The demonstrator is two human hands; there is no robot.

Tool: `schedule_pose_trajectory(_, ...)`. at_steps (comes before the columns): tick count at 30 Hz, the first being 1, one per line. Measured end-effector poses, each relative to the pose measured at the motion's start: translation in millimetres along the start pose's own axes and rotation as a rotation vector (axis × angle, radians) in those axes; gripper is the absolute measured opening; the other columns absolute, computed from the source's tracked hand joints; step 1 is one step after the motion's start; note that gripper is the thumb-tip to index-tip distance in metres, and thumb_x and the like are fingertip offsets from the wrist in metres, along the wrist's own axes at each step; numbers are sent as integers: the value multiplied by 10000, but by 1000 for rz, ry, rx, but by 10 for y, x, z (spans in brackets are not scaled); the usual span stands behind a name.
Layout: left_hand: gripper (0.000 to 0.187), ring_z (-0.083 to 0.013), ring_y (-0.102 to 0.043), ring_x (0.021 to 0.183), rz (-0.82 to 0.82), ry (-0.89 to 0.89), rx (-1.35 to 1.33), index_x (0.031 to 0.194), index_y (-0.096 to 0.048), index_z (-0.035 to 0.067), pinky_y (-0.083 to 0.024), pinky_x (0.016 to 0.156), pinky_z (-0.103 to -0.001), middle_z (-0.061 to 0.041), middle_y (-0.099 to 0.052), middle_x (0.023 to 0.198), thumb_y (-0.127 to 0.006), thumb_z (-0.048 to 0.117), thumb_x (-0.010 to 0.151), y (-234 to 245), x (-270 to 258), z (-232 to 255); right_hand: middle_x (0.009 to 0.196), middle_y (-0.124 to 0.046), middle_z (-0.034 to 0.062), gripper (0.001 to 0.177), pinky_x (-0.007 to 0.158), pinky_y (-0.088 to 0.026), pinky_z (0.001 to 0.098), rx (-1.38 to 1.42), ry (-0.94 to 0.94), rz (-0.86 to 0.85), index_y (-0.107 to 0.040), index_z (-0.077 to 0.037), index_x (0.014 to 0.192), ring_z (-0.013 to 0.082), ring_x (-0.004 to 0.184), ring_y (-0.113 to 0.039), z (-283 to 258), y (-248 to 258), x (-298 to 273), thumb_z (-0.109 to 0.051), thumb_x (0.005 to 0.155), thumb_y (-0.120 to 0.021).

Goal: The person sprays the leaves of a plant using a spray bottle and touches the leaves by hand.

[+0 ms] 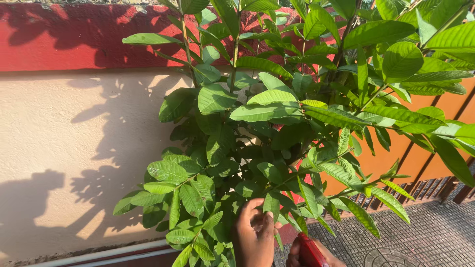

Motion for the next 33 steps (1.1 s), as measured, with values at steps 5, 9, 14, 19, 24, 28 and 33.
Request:
schedule_pose_trajectory(5,379,-163,-700,907,221,-39,139,1268,-570,112,-547,696,-314,-75,-712,1075,-669,177,907,176,-24,86,1285,-685,288,828,985,-574,480,-391,-101,314,-470,22,1465,394,1080,-740,160,446,49,-423,783,-616)
schedule_pose_trajectory(9,410,-191,-668,932,356,-96,120,1287,-510,125,-566,673,-349,-63,-628,1133,-648,206,909,321,67,319,1286,-600,254,672,1022,-494,503,-149,-141,-84,-416,20,1532,391,1130,-647,424,1021,166,-292,971,-615)
schedule_pose_trajectory(14,371,-144,-707,886,276,-157,-41,1258,-506,116,-601,649,-326,-82,-668,1053,-566,25,903,296,306,218,1207,-625,270,611,938,-505,494,-96,-36,17,-434,15,1437,399,1038,-659,753,1356,128,-253,923,-630)
schedule_pose_trajectory(19,406,-186,-681,776,394,-207,48,1238,-544,64,-630,648,-306,-166,-651,984,-577,-124,880,424,279,-59,1143,-663,257,525,952,-513,470,152,-243,-199,-509,24,1339,375,1044,-661,797,1308,502,-410,1044,-540)
schedule_pose_trajectory(24,404,-209,-756,735,376,-82,9,1260,-496,85,-626,644,-316,-164,-679,992,-542,-103,905,465,152,-75,1000,-699,236,598,839,-553,467,292,-147,-124,-588,-28,1260,346,902,-707,788,884,413,-472,864,-526)
schedule_pose_trajectory(28,435,-248,-734,812,353,-88,28,1297,-467,92,-637,699,-351,-172,-663,1028,-526,-92,908,425,83,34,960,-716,276,587,785,-578,500,158,-270,274,-621,-61,1184,395,851,-731,816,892,424,-511,830,-488)
schedule_pose_trajectory(33,497,-261,-773,998,313,-60,2,1383,-448,109,-665,757,-359,-167,-687,1107,-522,-45,917,441,-79,6,1078,-680,311,533,827,-565,497,205,-114,-35,-567,10,1250,430,984,-713,506,369,341,-349,857,-540)
Point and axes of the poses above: each hand's wrist, its own x-axis towards the middle knuckle, its own y-axis out of the back of the hand, z = x × y, the point moved 5 cm from there along x, towards the middle knuckle
